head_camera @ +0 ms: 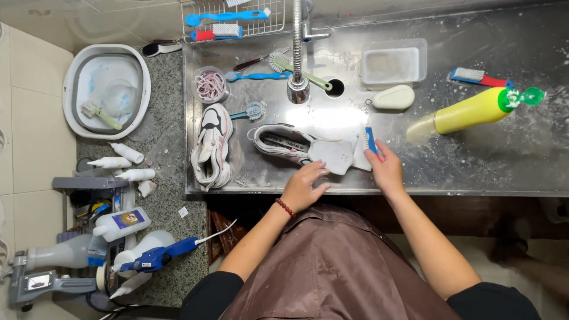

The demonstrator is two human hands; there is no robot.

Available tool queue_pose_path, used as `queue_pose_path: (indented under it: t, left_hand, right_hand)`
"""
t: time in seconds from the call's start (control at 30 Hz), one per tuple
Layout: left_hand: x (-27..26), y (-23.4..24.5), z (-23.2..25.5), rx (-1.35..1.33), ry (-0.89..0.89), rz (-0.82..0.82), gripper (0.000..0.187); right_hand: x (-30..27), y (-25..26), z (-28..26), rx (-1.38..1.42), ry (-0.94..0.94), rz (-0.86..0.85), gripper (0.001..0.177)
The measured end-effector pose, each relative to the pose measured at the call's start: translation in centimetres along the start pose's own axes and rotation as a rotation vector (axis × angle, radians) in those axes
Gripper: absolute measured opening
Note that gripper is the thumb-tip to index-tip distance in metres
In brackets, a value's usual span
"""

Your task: Scrubbing and rinsing a pair of white sneakers in a stainless steel sink using a brush and cleaning solutions.

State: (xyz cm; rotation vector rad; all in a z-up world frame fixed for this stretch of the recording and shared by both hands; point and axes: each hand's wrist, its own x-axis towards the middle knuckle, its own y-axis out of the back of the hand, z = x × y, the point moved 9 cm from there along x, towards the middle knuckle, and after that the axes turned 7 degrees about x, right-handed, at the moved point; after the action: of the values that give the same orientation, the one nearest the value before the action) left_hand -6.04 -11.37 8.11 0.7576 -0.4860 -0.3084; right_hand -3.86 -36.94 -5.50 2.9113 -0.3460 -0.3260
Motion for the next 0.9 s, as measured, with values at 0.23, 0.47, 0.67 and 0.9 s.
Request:
queue_pose_path:
  t: [0.23,0.47,0.67,0.9]
  left_hand:
    - [1.1,7.0,-8.4,0.330,0.312,0.348,0.015]
    - [1.6,2.6,-14.4,0.284,0.576,-0.062,0.020]
    - [-1.1,3.3,-14.1,0.119,0.688,-0.009,0.041]
    - [-11.2,0.3,-20.3,-0.382,1.269,0.383,0.051]
  right_hand:
    - [-1.7,-3.1,3.7,0.248,-0.292,-0.088,0.033]
    - [1.8,-1.8,3.5,0.251,-0.376,-0.083,0.033]
    - [1.5,-5.7,2.2,0.149,-0.322,-0.184,0.033]
    - [-0.2,-8.0,0.2,0.305,-0.154,-0.268,0.040]
